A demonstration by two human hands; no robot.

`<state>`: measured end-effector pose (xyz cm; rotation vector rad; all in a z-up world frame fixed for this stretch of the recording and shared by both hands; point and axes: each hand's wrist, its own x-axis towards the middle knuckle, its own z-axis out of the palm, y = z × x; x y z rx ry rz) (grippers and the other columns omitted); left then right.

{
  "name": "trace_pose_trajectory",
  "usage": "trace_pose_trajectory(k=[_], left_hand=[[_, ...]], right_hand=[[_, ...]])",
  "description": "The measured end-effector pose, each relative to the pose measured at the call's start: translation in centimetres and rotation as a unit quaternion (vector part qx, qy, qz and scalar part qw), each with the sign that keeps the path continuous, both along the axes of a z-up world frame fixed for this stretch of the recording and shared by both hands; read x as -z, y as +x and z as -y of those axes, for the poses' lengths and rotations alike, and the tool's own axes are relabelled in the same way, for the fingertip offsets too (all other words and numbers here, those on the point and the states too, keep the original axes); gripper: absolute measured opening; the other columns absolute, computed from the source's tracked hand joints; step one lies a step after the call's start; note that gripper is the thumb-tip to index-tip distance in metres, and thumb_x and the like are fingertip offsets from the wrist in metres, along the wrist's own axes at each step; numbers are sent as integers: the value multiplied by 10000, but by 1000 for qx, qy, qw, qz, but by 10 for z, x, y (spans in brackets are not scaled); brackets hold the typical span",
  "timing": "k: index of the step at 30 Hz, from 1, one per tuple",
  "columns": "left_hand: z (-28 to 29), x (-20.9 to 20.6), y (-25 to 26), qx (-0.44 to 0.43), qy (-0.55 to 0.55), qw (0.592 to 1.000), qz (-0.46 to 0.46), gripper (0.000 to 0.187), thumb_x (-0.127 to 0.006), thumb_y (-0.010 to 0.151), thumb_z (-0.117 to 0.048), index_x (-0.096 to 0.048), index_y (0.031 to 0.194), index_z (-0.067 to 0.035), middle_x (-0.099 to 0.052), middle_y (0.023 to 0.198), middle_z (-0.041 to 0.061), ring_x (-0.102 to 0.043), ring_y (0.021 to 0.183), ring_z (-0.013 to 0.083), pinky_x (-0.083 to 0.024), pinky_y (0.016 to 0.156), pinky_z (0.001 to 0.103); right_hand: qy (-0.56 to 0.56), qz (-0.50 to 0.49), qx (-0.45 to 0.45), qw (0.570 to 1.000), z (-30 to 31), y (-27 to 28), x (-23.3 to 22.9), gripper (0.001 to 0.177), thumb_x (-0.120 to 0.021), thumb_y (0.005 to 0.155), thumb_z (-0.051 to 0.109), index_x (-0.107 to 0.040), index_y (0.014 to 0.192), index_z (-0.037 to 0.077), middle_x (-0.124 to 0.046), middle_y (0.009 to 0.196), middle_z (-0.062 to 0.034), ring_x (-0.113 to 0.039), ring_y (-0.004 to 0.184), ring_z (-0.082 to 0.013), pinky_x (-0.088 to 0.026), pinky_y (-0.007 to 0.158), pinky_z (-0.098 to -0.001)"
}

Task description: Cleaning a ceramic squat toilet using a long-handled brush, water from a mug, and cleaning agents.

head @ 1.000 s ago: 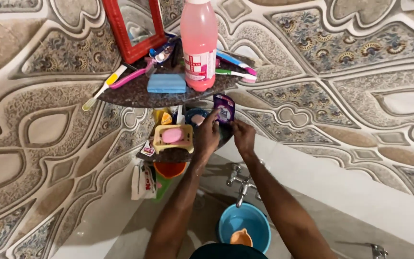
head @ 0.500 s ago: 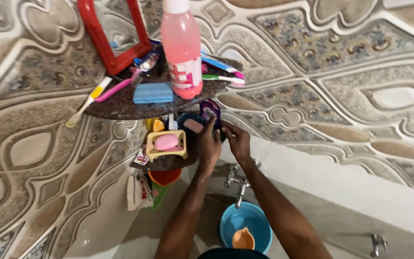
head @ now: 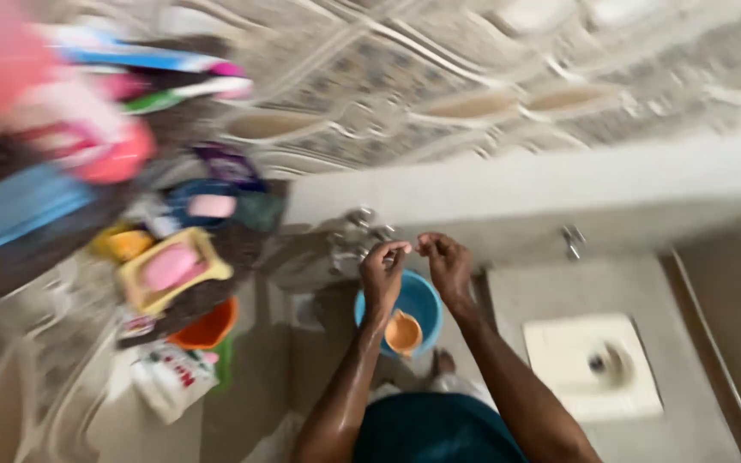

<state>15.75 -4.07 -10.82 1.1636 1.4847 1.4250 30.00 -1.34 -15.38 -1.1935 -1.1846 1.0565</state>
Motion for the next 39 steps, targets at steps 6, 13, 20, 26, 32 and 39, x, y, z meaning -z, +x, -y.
trace_pose_trajectory(k=[6,13,20,26,32,39], left_hand=[[37,46,110,208,16,977,-46,225,-684,1013,-243,-746,1074,-36,-745,971,104,-712,841,208,-557,744,314],[89,51,188,401,-75,912,-50,227,-669,987,-261,-745,1058,-59,-742,1016,99,-709,823,202,-561,724,312],[131,72,264,523,-157,828,-129,209,-710,943,-232,-718,1063,-61,-716,1037,106,-690,796,239,-552,725,358],[177,126,335,624,-61,763,-155,116,-712,905,-163,-743,971,-72,-732,1006,114,-690,963,270,-554,786,377],[212,144,408,650,-177,700,-237,171,-742,906,-210,-707,1012,-80,-671,997,116,-696,868,268,-546,765,381],[257,248,452,689,-148,665,-248,160,-714,909,-168,-672,1044,-92,-684,1006,131,-689,867,272,-556,767,383]], right_hand=[[-79,159,234,956,101,108,-3,300,-639,1042,264,-687,909,0,-605,642,-12,-533,597,-76,-447,561,-260],[-236,42,376,895,236,195,66,463,-736,1009,283,-581,679,-2,-545,610,-23,-434,558,-87,-347,519,-281],[-311,-35,436,844,340,240,97,298,-725,978,231,-691,776,14,-623,682,7,-483,622,-62,-369,577,-241],[-253,-85,478,837,426,314,194,185,-718,938,223,-727,935,39,-686,831,3,-627,743,-65,-517,679,-244],[-311,124,513,791,500,370,264,169,-704,946,182,-734,981,20,-723,913,-74,-677,809,-126,-543,759,-299],[-419,230,495,726,570,414,337,235,-719,884,216,-742,1038,41,-732,1009,-146,-696,977,-291,-547,895,-391]])
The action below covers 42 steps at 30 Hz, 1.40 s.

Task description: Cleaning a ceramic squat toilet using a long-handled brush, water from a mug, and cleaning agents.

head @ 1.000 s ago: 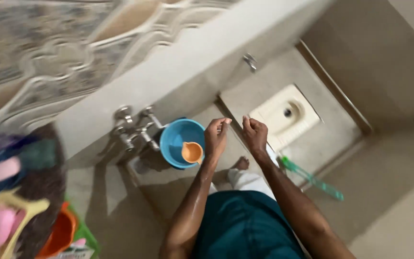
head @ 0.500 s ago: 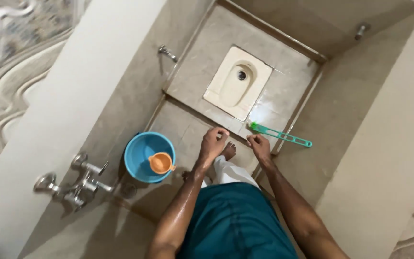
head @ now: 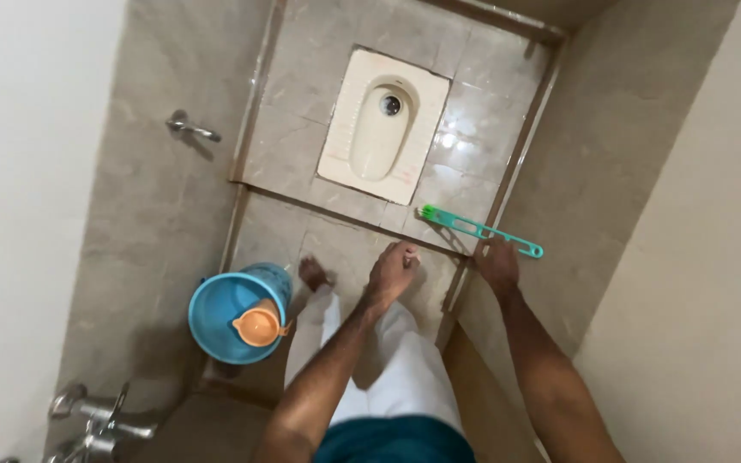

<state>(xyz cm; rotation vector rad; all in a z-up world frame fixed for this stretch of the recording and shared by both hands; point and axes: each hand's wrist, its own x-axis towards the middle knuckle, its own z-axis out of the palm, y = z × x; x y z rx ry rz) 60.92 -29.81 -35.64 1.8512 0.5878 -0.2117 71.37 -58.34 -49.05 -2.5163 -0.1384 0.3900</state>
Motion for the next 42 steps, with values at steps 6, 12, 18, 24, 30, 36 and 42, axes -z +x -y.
trace_pose_trajectory(k=[6,12,18,24,30,36,42], left_hand=[[26,128,14,97,79,990,65,156,-746,866,-159,-665,982,-93,-726,852,56,-657,884,278,-458,953,452],[42,212,27,108,43,993,-19,169,-741,862,-148,-668,1000,-83,-710,778,84,-674,788,276,-319,1116,512],[49,276,8,138,-23,986,-92,196,-691,922,-140,-642,1095,-61,-680,931,169,-632,930,381,-490,836,513],[59,301,12,176,38,976,-125,333,-682,946,-336,-671,1143,-68,-671,978,234,-624,996,427,-477,900,532],[84,478,-40,100,75,992,-27,893,-844,920,-459,-451,1353,215,-412,1365,488,-325,1372,571,-309,1021,590],[31,476,-42,150,48,969,-191,486,-646,932,-350,-571,1320,-67,-680,1261,198,-689,1163,360,-537,1054,436],[-16,446,-59,79,-186,951,-235,1062,-636,853,-191,111,1595,-52,-592,1083,218,-664,796,360,-575,721,486]], right_hand=[[-272,-50,-110,955,10,33,28,557,-785,745,342,-685,1251,129,-636,1298,-107,-544,1220,-366,-404,1026,-588],[-454,121,-271,840,45,35,114,553,-615,802,330,-597,1329,163,-621,1296,-121,-550,1241,-310,-392,1070,-580],[-516,-57,-269,811,95,-7,216,447,-552,972,253,-576,1407,153,-653,1089,-126,-672,907,-296,-553,720,-461],[-274,-118,-58,953,68,-94,236,252,-624,942,318,-468,1090,186,-627,778,-106,-588,567,-236,-480,464,-407],[255,-480,299,784,-78,-140,237,569,-675,819,47,-357,1233,272,-680,788,-150,-614,518,-264,-513,430,-422],[284,-510,388,713,-190,-154,191,330,-507,1009,223,-499,1337,253,-663,809,-59,-621,553,-154,-439,431,-305],[295,-518,469,652,-204,-259,290,199,-434,1019,165,-510,1184,83,-598,700,-103,-577,477,-210,-484,424,-374]])
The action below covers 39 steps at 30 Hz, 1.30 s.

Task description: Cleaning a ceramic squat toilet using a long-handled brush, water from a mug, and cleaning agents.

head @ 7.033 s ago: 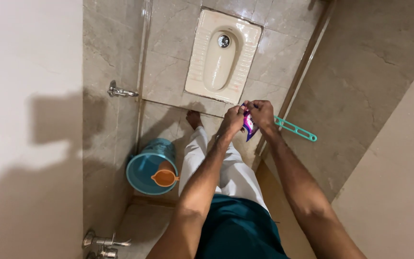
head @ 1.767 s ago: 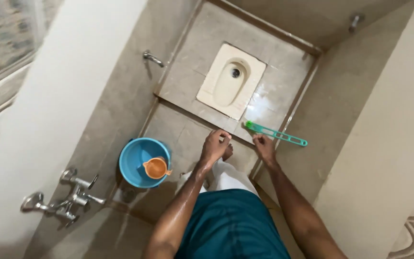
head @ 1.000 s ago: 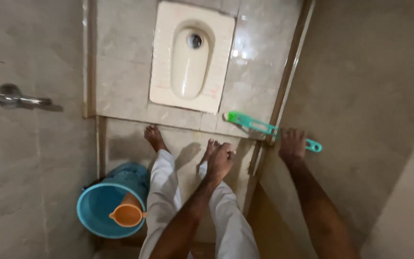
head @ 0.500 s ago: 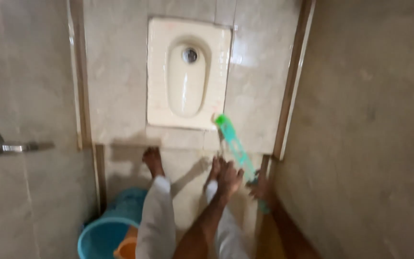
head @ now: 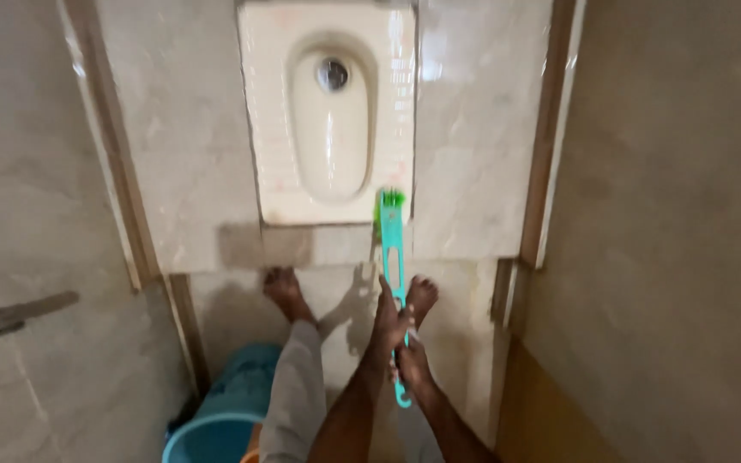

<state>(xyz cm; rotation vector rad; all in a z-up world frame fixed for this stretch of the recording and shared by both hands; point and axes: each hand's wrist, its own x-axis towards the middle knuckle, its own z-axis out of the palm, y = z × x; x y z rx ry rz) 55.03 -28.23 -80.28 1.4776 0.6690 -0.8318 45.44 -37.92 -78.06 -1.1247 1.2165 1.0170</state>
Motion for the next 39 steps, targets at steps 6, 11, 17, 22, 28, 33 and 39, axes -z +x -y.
trace_pose_trajectory(k=[6,11,17,22,28,33,39], left_hand=[[-1,49,-12,50,96,980,170,1033,-712,938,-172,37,1637,-43,-629,1104,253,-637,921,355,-541,812,438],[5,47,102,25,83,990,112,1018,-691,944,-192,30,1662,-214,-678,830,174,-670,696,306,-566,676,444],[7,39,158,15,87,996,23,955,-661,978,-268,8,1660,-293,-663,678,152,-647,572,306,-536,586,458],[3,19,62,10,114,993,-6,936,-673,959,-343,-49,1657,-340,-674,663,148,-677,556,284,-552,574,437],[-6,-6,76,-10,89,994,-56,925,-648,972,-341,-26,1656,-323,-676,627,146,-647,493,256,-539,540,404],[-6,47,167,1,92,996,15,925,-651,981,-309,-28,1665,-275,-656,642,161,-639,487,257,-526,508,430],[-9,28,222,0,63,998,-4,935,-620,958,-309,7,1651,-316,-689,674,137,-690,530,280,-561,561,406]], right_hand=[[-69,9,11,998,-23,16,20,169,-429,1000,131,-550,1073,38,-551,625,-88,-488,408,-206,-409,370,-373],[-475,456,-354,664,-38,153,3,336,-608,738,151,-564,992,-64,-606,929,-289,-566,920,-477,-436,801,-597],[-432,193,-416,777,-8,123,107,342,-640,922,364,-680,1001,34,-647,1020,-236,-563,1045,-466,-412,936,-588],[-325,271,-171,890,-16,22,78,411,-502,1097,342,-610,1159,-50,-600,991,-258,-549,877,-345,-430,807,-525],[-197,297,-86,930,-27,28,70,521,-597,944,193,-437,1336,-110,-535,1159,-228,-527,944,-278,-422,783,-438],[-528,256,-446,676,-30,167,78,477,-711,823,393,-665,1056,-21,-643,1132,-235,-528,1174,-345,-413,1029,-458],[-142,131,-79,978,-29,192,113,402,-630,951,376,-664,898,-21,-607,751,-194,-522,601,-255,-379,501,-409]])
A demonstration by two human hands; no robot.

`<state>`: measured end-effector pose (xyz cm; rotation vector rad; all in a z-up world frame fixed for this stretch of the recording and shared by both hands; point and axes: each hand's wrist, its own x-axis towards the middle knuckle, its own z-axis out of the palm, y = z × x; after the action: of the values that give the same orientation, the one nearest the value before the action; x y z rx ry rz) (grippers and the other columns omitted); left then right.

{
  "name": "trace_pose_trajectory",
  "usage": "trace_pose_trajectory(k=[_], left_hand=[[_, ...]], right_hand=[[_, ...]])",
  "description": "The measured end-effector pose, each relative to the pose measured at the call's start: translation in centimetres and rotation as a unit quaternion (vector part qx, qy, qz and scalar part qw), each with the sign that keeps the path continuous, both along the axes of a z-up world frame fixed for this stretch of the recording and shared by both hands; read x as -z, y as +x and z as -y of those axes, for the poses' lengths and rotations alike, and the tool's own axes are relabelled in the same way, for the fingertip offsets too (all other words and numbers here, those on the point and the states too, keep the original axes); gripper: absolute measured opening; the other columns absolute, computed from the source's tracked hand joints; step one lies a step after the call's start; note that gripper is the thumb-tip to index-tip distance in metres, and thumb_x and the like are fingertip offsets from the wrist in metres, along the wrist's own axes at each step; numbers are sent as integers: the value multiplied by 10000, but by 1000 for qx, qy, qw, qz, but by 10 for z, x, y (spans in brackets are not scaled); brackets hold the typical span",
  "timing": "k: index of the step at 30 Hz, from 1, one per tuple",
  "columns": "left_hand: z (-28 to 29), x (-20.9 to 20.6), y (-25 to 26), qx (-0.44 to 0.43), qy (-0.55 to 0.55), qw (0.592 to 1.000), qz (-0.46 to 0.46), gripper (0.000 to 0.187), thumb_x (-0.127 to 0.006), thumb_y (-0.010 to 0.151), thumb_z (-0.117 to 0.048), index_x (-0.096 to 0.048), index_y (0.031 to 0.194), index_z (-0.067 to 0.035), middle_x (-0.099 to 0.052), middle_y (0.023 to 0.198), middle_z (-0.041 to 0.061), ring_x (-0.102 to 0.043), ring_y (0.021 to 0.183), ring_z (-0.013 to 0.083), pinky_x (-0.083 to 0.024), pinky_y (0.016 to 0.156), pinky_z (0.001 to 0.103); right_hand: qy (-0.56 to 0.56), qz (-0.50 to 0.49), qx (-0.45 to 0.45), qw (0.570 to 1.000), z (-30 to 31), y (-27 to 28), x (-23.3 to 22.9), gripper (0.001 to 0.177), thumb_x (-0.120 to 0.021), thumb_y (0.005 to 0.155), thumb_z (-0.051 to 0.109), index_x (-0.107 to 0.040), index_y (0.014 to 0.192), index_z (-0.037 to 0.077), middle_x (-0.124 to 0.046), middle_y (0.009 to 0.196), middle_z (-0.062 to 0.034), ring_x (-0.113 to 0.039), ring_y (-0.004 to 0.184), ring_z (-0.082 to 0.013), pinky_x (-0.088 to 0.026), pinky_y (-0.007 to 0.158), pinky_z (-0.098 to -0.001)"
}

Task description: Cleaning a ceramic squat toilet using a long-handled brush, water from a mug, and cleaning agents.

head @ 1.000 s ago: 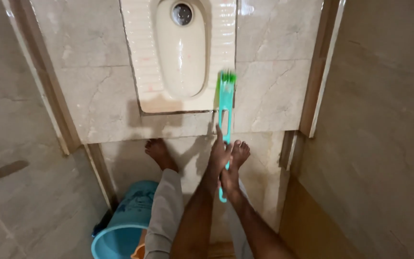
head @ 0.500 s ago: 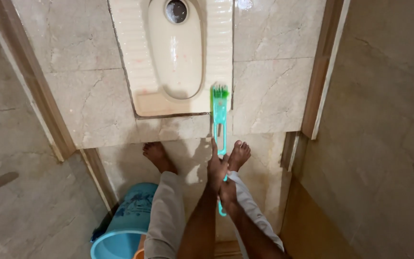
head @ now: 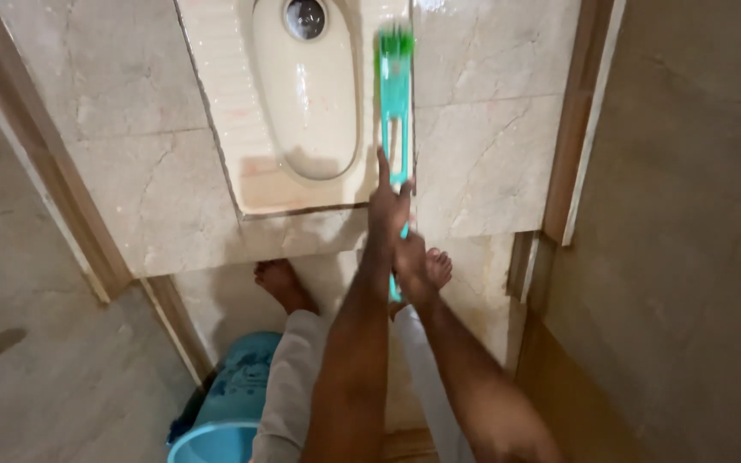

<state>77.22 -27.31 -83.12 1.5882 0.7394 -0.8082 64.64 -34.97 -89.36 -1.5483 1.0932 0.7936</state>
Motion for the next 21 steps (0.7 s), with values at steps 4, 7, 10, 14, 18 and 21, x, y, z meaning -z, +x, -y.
trace_pose_trajectory(k=[4,7,10,14,18,21], left_hand=[[1,4,-112,37,81,996,-22,896,-619,1006,-415,1,1651,-365,-673,695,153,-659,579,283,-533,586,438],[-4,6,-177,59,130,988,-56,895,-634,997,-462,-14,1637,-385,-680,739,164,-657,639,325,-530,616,467],[-7,-11,-180,82,145,983,-77,925,-640,983,-453,8,1639,-374,-710,793,198,-660,683,351,-528,659,489],[-3,9,-115,24,101,994,21,892,-630,1010,-402,-22,1659,-342,-723,974,184,-695,642,311,-564,664,460],[1,22,-9,56,71,994,59,925,-625,1021,-385,29,1668,-286,-649,662,160,-631,571,300,-512,580,467],[7,-9,41,4,11,999,52,886,-608,992,-366,-22,1655,-322,-690,658,100,-685,533,242,-565,538,415]], right_hand=[[-320,110,-166,926,-4,-141,6,488,-535,1061,388,-613,1114,-91,-675,892,-252,-639,772,-321,-483,658,-445],[-191,22,-175,966,-1,-167,4,539,-613,1022,430,-631,1118,-100,-695,826,-251,-669,733,-309,-500,635,-462],[-375,209,-225,875,-39,-59,-98,578,-548,1039,416,-547,1170,-147,-653,916,-319,-630,807,-397,-485,677,-498],[-567,444,-271,638,-61,62,-208,633,-462,1062,398,-433,1240,-209,-592,1037,-410,-575,907,-514,-461,732,-546],[-403,251,-160,866,6,-20,26,588,-615,917,419,-592,1123,-131,-687,960,-254,-650,836,-337,-509,684,-476],[-17,18,41,999,14,32,12,502,-675,970,388,-685,961,-113,-648,806,-202,-539,633,-246,-386,494,-391]])
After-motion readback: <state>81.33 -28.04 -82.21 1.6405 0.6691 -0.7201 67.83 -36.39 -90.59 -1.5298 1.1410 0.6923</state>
